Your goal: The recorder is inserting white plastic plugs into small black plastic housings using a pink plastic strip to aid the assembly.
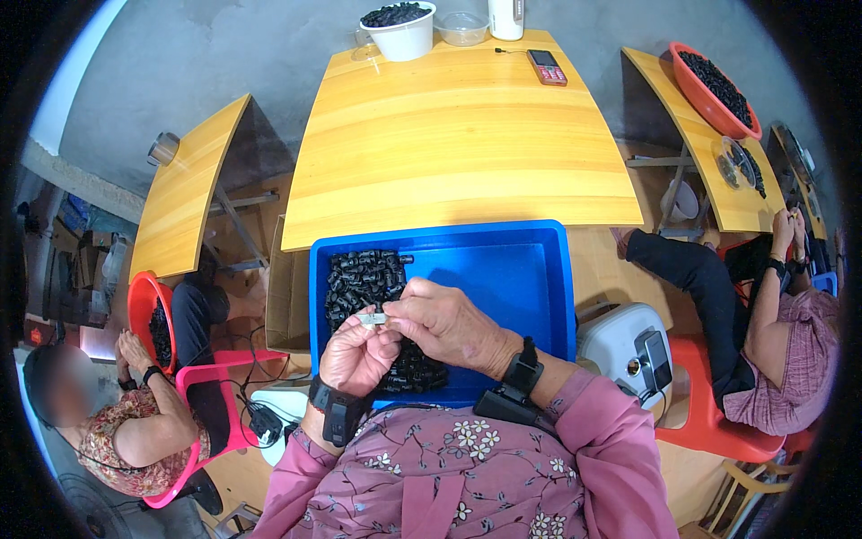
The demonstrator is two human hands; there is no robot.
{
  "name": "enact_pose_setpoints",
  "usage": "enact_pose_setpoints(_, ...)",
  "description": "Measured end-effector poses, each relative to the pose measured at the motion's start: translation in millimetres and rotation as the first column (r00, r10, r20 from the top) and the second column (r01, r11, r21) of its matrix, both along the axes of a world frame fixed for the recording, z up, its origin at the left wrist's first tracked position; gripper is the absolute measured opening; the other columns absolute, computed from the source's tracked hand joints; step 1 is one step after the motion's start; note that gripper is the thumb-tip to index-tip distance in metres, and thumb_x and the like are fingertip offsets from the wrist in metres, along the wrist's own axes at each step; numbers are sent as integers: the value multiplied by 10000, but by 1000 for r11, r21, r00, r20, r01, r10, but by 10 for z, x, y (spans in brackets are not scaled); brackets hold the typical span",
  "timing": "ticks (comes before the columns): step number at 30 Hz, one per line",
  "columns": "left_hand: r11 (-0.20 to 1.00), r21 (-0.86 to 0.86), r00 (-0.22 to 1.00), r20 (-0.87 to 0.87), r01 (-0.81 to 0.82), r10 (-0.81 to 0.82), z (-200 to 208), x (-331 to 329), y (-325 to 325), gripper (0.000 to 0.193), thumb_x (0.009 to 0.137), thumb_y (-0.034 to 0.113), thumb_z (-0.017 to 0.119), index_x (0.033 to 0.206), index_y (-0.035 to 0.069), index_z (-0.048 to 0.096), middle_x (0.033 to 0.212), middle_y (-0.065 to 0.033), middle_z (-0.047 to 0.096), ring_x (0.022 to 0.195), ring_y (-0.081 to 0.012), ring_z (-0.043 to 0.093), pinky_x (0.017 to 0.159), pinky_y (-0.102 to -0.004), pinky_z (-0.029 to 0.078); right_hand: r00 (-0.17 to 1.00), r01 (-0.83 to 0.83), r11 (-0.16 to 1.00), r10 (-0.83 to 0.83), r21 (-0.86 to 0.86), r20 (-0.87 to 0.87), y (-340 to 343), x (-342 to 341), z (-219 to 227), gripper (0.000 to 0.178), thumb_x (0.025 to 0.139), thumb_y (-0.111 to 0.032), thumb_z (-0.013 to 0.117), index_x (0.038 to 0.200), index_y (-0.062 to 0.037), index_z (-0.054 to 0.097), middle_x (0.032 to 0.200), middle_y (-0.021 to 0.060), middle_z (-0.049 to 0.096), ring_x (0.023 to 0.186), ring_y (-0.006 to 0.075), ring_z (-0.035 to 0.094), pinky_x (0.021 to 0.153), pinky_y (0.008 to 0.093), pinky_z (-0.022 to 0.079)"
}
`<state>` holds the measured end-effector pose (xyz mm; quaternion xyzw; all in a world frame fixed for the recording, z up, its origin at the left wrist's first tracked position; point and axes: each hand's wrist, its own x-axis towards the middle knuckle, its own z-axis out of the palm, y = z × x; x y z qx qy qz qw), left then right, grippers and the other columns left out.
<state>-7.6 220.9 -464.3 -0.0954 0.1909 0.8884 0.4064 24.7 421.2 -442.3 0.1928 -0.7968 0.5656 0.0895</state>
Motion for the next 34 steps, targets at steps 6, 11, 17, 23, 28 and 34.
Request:
enact_pose_setpoints(6,1000,-11,1000,2,11,-11,-70,-2,-24,159,902,-2,608,1058,18,592,982,-120,616,803,-195,582,669,-282,494,1000,-19,1000,19,19,-9,-7,13,-34,189,931,-107,620,1085,-9,668,891,132,603,769,289,636,683,360,530)
enact_pose_setpoints(11,1000,-16,1000,-12,3,-3,-67,4,-19,147,904,-1,606,1047,30,591,986,-122,613,799,-199,579,664,-289,490,999,-6,999,7,32,-32,6,-14,-85,183,930,-123,625,1069,-16,678,875,132,602,769,289,635,691,361,530)
enact_pose_setpoints(17,1000,-9,998,-68,-4,3,-97,-2,-30,138,912,4,604,1047,36,594,984,-127,622,799,-200,572,662,-291,484,1000,-15,1000,15,13,14,8,-19,-68,177,921,-118,633,1043,-2,686,864,130,610,769,284,632,694,362,530)
enact_pose_setpoints(23,1000,12,997,-82,7,-6,-61,27,0,139,932,29,595,1068,-4,599,977,-127,640,793,-185,571,661,-273,481,999,35,999,-35,-17,-15,23,-33,-124,182,918,-110,639,1054,2,686,876,130,624,763,276,636,692,356,526)
enact_pose_setpoints(28,999,-11,998,-45,-39,38,-64,14,-6,152,950,37,574,1088,-24,588,973,-119,613,795,-171,550,655,-260,472,996,73,994,-69,-83,48,20,-5,-72,172,924,-109,638,1049,-3,691,852,121,629,753,251,634,675,334,513)
enact_pose_setpoints(34,999,52,1000,-24,-16,18,-16,0,23,197,951,39,573,1141,-10,551,956,-98,537,767,-158,494,646,-261,457,993,48,996,-39,-81,110,14,-14,-64,169,925,-135,649,1045,-28,702,840,113,636,750,220,631,679,313,511)
